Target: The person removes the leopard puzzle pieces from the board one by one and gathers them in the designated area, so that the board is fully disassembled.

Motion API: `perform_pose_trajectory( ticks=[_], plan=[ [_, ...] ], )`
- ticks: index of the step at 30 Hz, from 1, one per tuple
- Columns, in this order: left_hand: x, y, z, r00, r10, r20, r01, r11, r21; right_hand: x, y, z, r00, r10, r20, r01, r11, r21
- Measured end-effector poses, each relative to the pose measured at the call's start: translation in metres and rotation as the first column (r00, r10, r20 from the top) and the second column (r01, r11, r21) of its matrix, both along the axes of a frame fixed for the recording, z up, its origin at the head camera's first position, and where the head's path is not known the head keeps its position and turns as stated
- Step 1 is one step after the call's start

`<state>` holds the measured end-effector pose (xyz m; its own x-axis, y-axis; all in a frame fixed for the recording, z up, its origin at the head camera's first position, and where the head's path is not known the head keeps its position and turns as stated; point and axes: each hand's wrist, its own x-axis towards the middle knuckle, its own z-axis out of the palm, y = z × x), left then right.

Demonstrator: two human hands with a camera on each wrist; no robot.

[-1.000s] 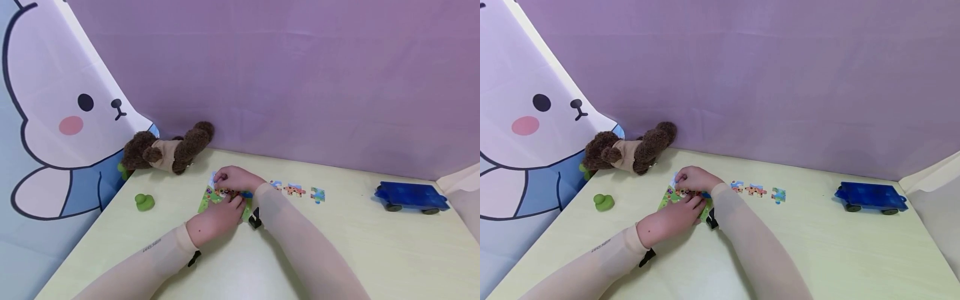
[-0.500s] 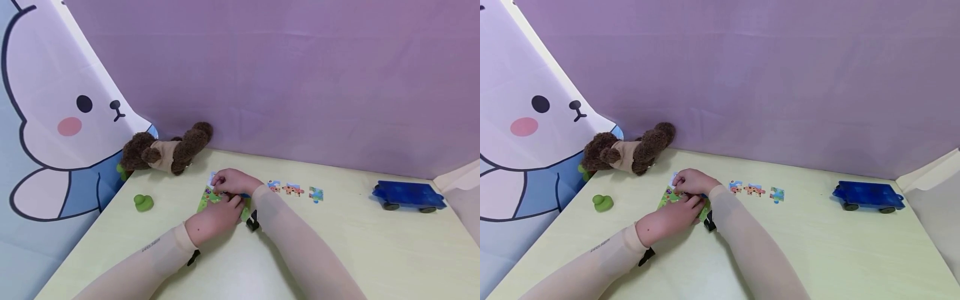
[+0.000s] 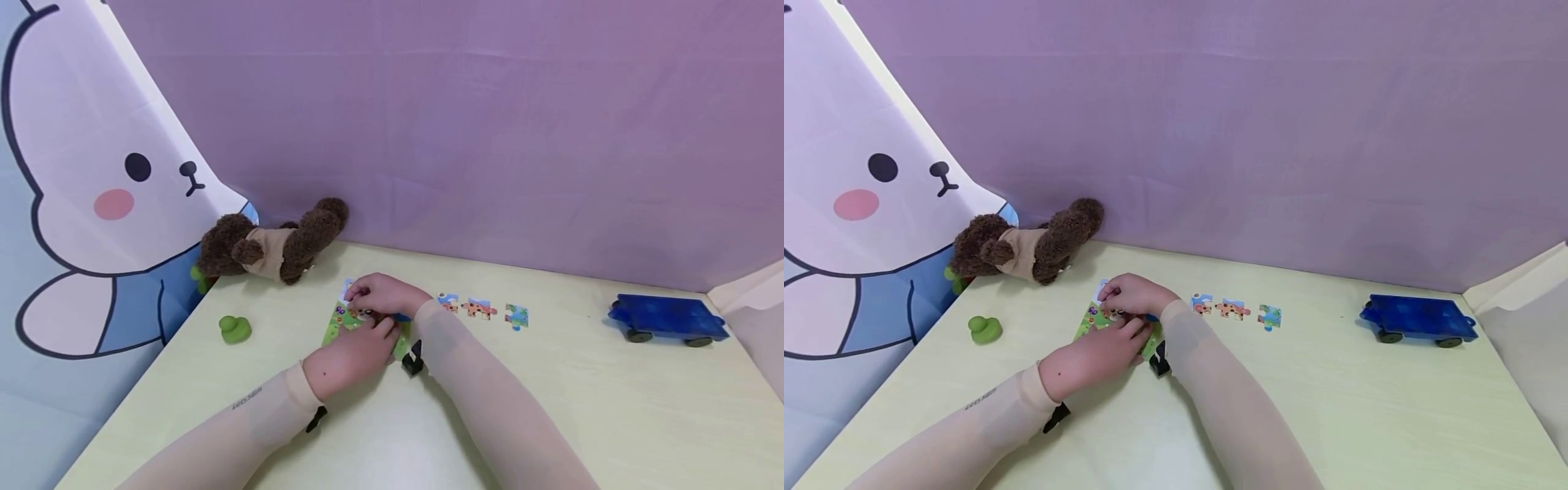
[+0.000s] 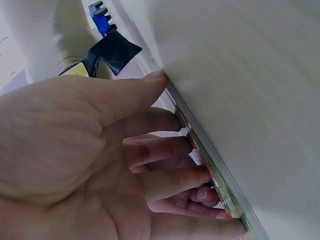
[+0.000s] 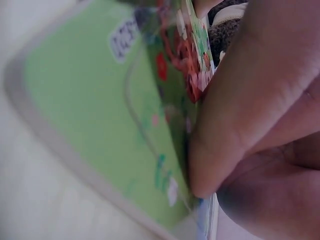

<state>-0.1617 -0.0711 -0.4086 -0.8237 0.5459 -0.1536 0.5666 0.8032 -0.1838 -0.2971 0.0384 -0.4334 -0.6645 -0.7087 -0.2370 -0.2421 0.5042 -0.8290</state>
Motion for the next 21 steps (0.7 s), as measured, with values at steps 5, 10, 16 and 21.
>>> perform_pose_trajectory(
  ticks=[5, 10, 16, 21],
  plan=[
    [-0.0013, 0.0003, -0.0002, 1.0, 0.005, 0.021, -0.006, 1.0, 0.021, -0.0007, 0.0014, -0.0008, 1.0, -0.011, -0.002, 0.011, 1.0, -0.007],
    [-0.0031, 0.0007, 0.0001, 0.998, 0.025, 0.062, -0.027, 0.999, 0.037, -0.0013, 0.0026, -0.0009, 1.0, -0.022, -0.021, 0.022, 1.0, -0.005],
    [-0.0023, 0.0004, 0.0006, 0.995, 0.036, 0.089, -0.041, 0.998, 0.056, -0.0012, 0.0029, -0.0014, 0.999, -0.039, -0.015, 0.038, 0.999, -0.017],
    [-0.0019, -0.0002, 0.0011, 0.995, 0.035, 0.09, -0.041, 0.996, 0.073, -0.0009, 0.0028, -0.001, 0.999, -0.043, -0.001, 0.043, 0.999, -0.029]
  ],
)
